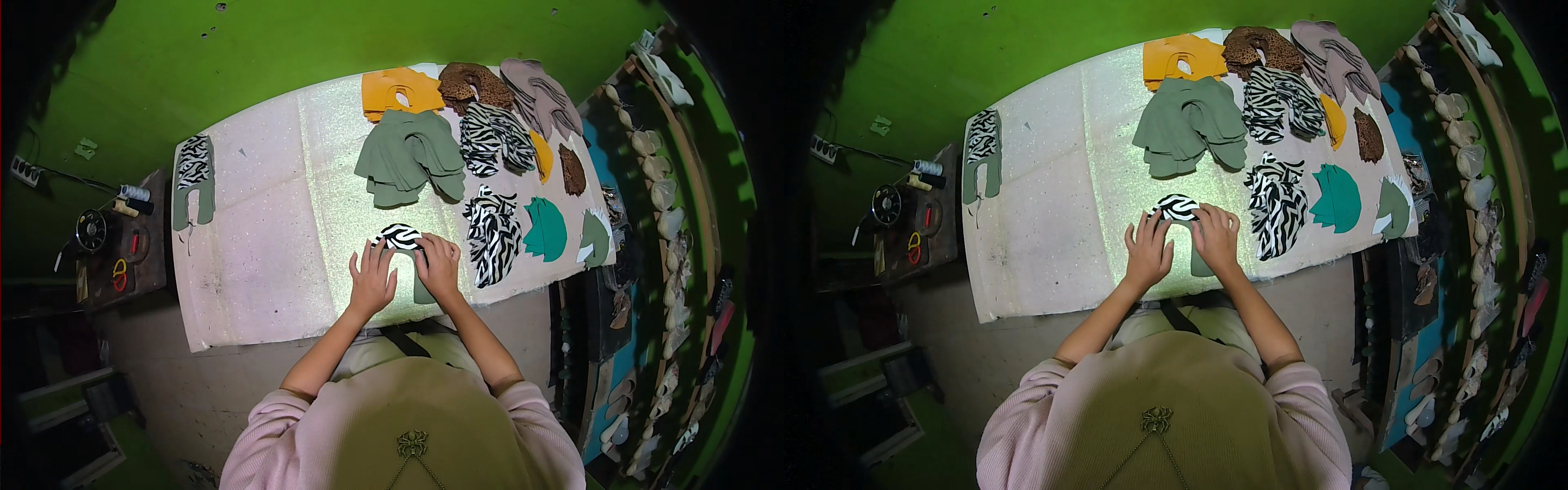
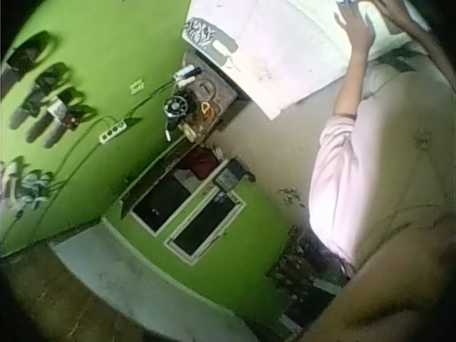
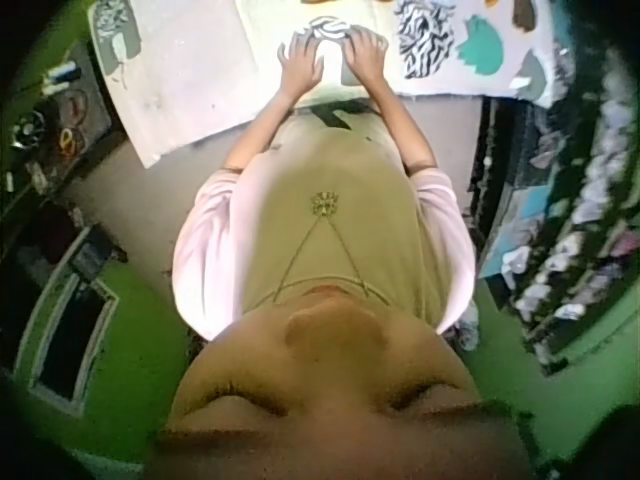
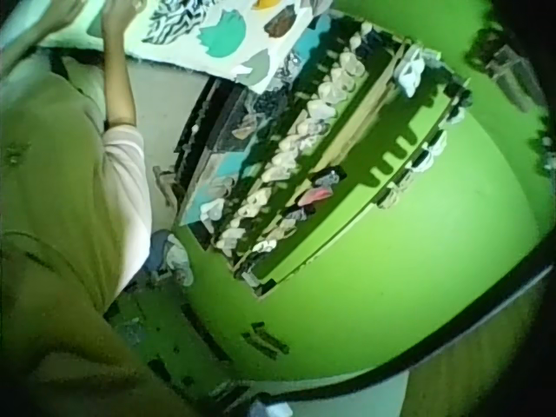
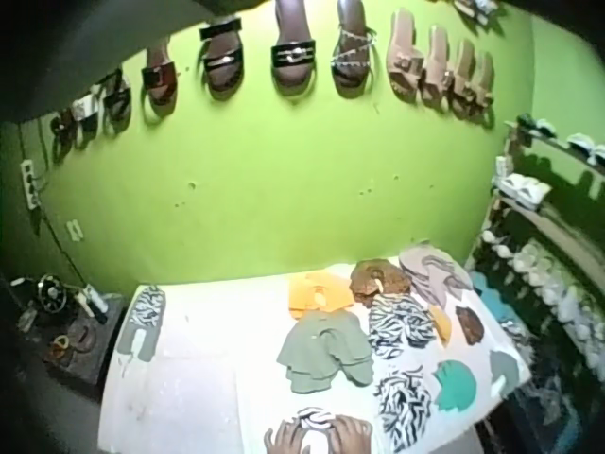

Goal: Sorting and arranging upper fabric shoe components by pattern and shape on a workspace table.

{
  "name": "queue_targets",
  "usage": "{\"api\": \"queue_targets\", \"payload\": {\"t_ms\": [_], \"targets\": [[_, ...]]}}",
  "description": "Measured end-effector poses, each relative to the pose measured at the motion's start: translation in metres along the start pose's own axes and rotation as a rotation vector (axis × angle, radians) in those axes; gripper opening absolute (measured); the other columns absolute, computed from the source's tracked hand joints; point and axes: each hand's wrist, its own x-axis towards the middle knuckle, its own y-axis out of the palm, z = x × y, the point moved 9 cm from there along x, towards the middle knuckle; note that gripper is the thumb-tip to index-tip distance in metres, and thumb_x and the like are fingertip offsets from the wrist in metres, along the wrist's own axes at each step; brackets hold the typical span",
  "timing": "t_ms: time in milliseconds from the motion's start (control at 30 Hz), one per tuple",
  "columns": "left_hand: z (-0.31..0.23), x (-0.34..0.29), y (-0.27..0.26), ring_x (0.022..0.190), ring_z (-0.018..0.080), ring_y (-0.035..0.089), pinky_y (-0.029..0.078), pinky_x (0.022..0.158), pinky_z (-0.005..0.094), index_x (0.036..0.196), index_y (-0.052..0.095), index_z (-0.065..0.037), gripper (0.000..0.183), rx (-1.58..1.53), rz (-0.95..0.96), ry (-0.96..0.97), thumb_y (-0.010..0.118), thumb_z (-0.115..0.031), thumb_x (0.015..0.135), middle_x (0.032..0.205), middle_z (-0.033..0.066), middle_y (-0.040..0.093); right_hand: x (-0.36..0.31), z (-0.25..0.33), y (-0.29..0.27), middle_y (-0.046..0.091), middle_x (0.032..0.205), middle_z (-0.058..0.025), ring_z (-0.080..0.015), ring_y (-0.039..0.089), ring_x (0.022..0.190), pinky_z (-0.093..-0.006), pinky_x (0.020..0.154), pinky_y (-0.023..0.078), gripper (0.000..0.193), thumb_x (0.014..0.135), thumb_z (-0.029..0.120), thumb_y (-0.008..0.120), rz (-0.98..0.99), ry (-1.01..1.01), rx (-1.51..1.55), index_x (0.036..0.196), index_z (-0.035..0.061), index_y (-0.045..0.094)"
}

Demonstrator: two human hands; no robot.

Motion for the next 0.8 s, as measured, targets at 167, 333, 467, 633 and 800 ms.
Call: {"api": "queue_targets", "payload": {"t_ms": [167, 333, 467, 633, 800], "targets": [[-0.0005, 0.0007, 0.0018, 0.133, 0.0367, 0.029, 0.015, 0.105, 0.0553, 0.131, 0.045, -0.007, 0.049, 0.041, 0.024, 0.013, 0.052, -0.022, 0.085, 0.140, 0.0151, 0.037, 0.0000, -0.0006, 0.0005, 0.059, 0.110, -0.0034, -0.0197, 0.053, 0.105, -0.0380, 0.093, 0.031, 0.025, 0.080, 0.015, 0.063, -0.001, 0.003, 0.001, 0.104, 0.0115, 0.061], [-0.0006, 0.0011, 0.0018, 0.133, 0.0368, 0.029, 0.014, 0.105, 0.0556, 0.131, 0.045, -0.007, 0.049, 0.039, 0.022, 0.012, 0.052, -0.022, 0.085, 0.140, 0.0150, 0.038, 0.0003, -0.0002, 0.0002, 0.059, 0.109, -0.0032, -0.0201, 0.053, 0.105, -0.0383, 0.093, 0.031, 0.025, 0.080, 0.015, 0.063, -0.012, 0.000, 0.014, 0.104, 0.0113, 0.061], [-0.0008, 0.0019, 0.0021, 0.133, 0.0366, 0.029, 0.013, 0.105, 0.0558, 0.131, 0.045, -0.007, 0.049, 0.032, 0.031, 0.005, 0.052, -0.021, 0.085, 0.139, 0.0149, 0.038, 0.0003, -0.0014, 0.0016, 0.058, 0.110, -0.0035, -0.0205, 0.053, 0.105, -0.0388, 0.093, 0.031, 0.025, 0.079, 0.014, 0.063, 0.014, 0.014, 0.006, 0.104, 0.0109, 0.061], [0.0000, 0.0013, 0.0037, 0.134, 0.0358, 0.029, 0.012, 0.105, 0.0564, 0.130, 0.045, -0.007, 0.049, 0.059, 0.029, 0.005, 0.051, -0.019, 0.083, 0.139, 0.0142, 0.039, -0.0002, -0.0013, 0.0024, 0.058, 0.110, -0.0039, -0.0208, 0.053, 0.105, -0.0391, 0.093, 0.031, 0.025, 0.079, 0.013, 0.063, 0.007, 0.006, 0.013, 0.104, 0.0105, 0.061], [-0.0045, 0.0009, 0.0010, 0.134, 0.0335, 0.030, 0.012, 0.104, 0.0573, 0.129, 0.047, -0.007, 0.048, 0.164, -0.028, 0.048, 0.051, -0.018, 0.082, 0.138, 0.0135, 0.042, -0.0006, -0.0001, 0.0014, 0.058, 0.110, -0.0037, -0.0208, 0.053, 0.106, -0.0390, 0.093, 0.031, 0.025, 0.078, 0.013, 0.063, -0.009, -0.005, 0.003, 0.102, 0.0105, 0.061]]}}
